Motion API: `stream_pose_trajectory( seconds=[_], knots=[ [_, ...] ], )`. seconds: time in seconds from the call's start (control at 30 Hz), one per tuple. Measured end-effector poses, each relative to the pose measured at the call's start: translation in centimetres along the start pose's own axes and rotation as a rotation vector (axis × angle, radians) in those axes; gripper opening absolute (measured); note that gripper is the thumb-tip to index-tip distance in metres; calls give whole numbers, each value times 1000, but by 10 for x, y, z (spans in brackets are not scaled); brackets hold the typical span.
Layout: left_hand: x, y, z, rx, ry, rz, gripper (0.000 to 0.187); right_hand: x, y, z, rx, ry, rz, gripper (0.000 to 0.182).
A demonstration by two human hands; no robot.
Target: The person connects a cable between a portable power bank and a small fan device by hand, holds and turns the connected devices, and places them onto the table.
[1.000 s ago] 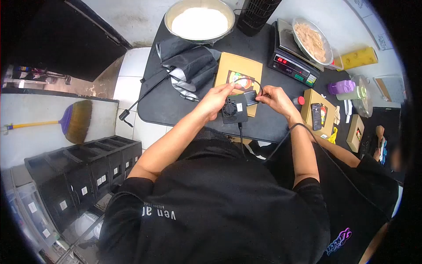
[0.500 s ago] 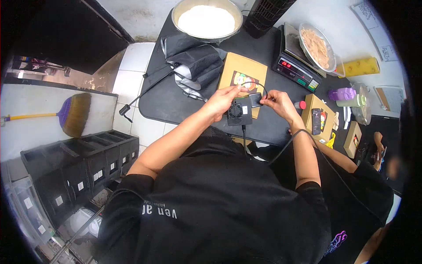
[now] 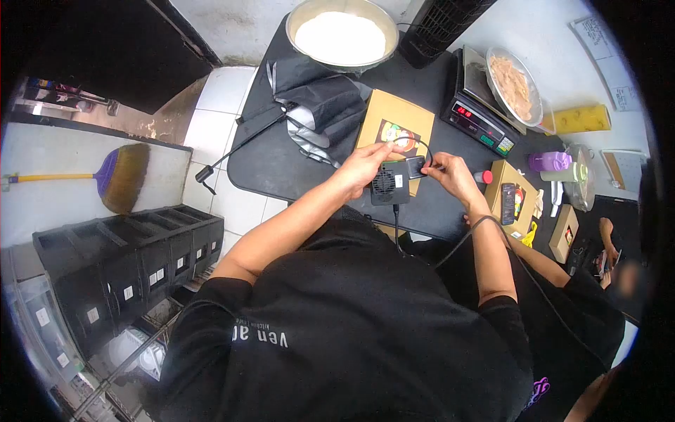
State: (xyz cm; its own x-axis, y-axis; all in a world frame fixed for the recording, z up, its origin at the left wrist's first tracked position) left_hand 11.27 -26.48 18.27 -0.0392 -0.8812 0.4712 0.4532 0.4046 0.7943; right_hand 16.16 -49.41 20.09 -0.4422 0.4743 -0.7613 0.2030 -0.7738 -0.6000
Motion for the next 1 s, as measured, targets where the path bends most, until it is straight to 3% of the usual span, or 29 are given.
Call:
stream_pose_trajectory(
  seconds=[0.1, 0.17, 0.2, 0.3, 0.37, 0.47, 0.6, 0.67, 0.7, 0.77, 0.87, 0.9, 1.0],
  knots=[
    [1, 4, 1, -1, -15, 37, 34, 14, 23, 7, 24, -56, -159, 38],
    [-2, 4, 0, 18, -2, 37, 34, 35, 36, 23, 80, 36, -683, 80],
    [-3, 4, -1, -4, 6, 35, 34, 52, 50, 23, 144, 8, -573, 106],
    [-6, -1, -5, -24, -4, 38, 34, 96, 54, 19, 0, 186, -330, 106],
    [-11, -5, -8, -79, 9, 91, 34, 105, 56, 6, -11, 209, -455, 99],
    [-17, -6, -10, -115, -10, 206, 35, 97, 49, -8, 97, 88, -577, 77],
    [-19, 6, -4, -163, -11, 228, 30, 81, 36, -8, 191, 56, -494, 71],
    [-24, 14, 3, -157, -43, 273, 27, 92, 40, -11, 77, 73, -942, 65],
    [-26, 21, 6, -153, -75, 316, 25, 91, 45, -10, 64, 64, -938, 65],
    [-29, 38, 17, -120, -56, 317, 30, 67, 24, 6, 163, 35, -936, 59],
    [-20, 78, 46, 47, -170, 279, 41, 30, -15, 30, 116, 132, -1234, 57],
    [-15, 91, 58, 56, -166, 275, 41, 19, -15, 23, -74, 12, -1316, 64],
    [8, 132, 95, 361, -107, 133, 54, -21, -78, 32, -216, -197, -1459, 67]
  ],
)
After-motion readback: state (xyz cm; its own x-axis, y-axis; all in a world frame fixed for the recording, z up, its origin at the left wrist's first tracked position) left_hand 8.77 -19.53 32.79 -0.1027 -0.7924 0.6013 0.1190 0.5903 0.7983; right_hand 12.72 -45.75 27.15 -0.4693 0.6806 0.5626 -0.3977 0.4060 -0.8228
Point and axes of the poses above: each hand's wrist, its own z-axis away from the middle knuckle, its own x-axis out of the palm, y = z × x, the point moved 1 cm from there along -z, towards the middle knuckle, and after that the axes turned 5 degrees about x, right-handed, at the moved point
